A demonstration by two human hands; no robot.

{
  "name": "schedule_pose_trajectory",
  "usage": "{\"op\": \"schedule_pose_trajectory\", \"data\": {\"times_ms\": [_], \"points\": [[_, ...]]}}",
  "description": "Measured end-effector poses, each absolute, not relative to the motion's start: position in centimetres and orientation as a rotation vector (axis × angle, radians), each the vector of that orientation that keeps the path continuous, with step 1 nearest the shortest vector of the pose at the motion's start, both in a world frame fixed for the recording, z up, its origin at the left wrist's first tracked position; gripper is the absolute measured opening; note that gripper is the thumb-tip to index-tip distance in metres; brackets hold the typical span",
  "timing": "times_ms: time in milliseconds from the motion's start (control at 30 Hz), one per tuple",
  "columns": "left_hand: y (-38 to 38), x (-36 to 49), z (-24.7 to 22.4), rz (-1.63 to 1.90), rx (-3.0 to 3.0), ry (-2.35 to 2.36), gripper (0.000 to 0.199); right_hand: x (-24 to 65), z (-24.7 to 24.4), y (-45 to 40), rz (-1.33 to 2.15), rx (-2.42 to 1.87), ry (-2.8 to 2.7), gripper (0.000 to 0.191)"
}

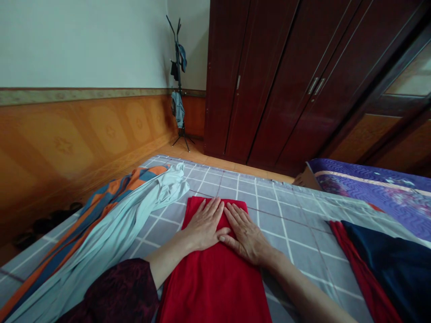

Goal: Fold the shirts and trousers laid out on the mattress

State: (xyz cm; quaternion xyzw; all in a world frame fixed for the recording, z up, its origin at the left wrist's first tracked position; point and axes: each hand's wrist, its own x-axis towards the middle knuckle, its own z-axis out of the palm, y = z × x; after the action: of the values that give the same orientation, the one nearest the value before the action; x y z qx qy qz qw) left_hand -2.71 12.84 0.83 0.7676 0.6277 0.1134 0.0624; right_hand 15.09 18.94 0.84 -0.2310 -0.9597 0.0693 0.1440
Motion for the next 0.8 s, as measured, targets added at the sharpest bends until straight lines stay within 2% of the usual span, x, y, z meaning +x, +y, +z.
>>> {"op": "schedule_pose_trajectory", "data": {"times_ms": [167,367,567,800], "points": [[12.7,-3.9,1.1,0.328,2.286,1.961,0.067,16.2,0.1,19.6,0.080,-0.744,-2.750,0.074],[12.3,-4.4,2.2,0.317,2.184,2.114,0.059,16.7,0.0,20.2,0.004,-1.095,-2.622,0.065],[11.9,-2.1,2.2,0.312,2.345,1.780,0.055,15.6,0.3,17.7,0.116,-0.786,-2.696,0.057],[11.9,-2.9,2.5,0.188,2.295,1.848,0.057,16.3,1.2,19.1,0.081,-0.971,-2.808,0.056]]}}
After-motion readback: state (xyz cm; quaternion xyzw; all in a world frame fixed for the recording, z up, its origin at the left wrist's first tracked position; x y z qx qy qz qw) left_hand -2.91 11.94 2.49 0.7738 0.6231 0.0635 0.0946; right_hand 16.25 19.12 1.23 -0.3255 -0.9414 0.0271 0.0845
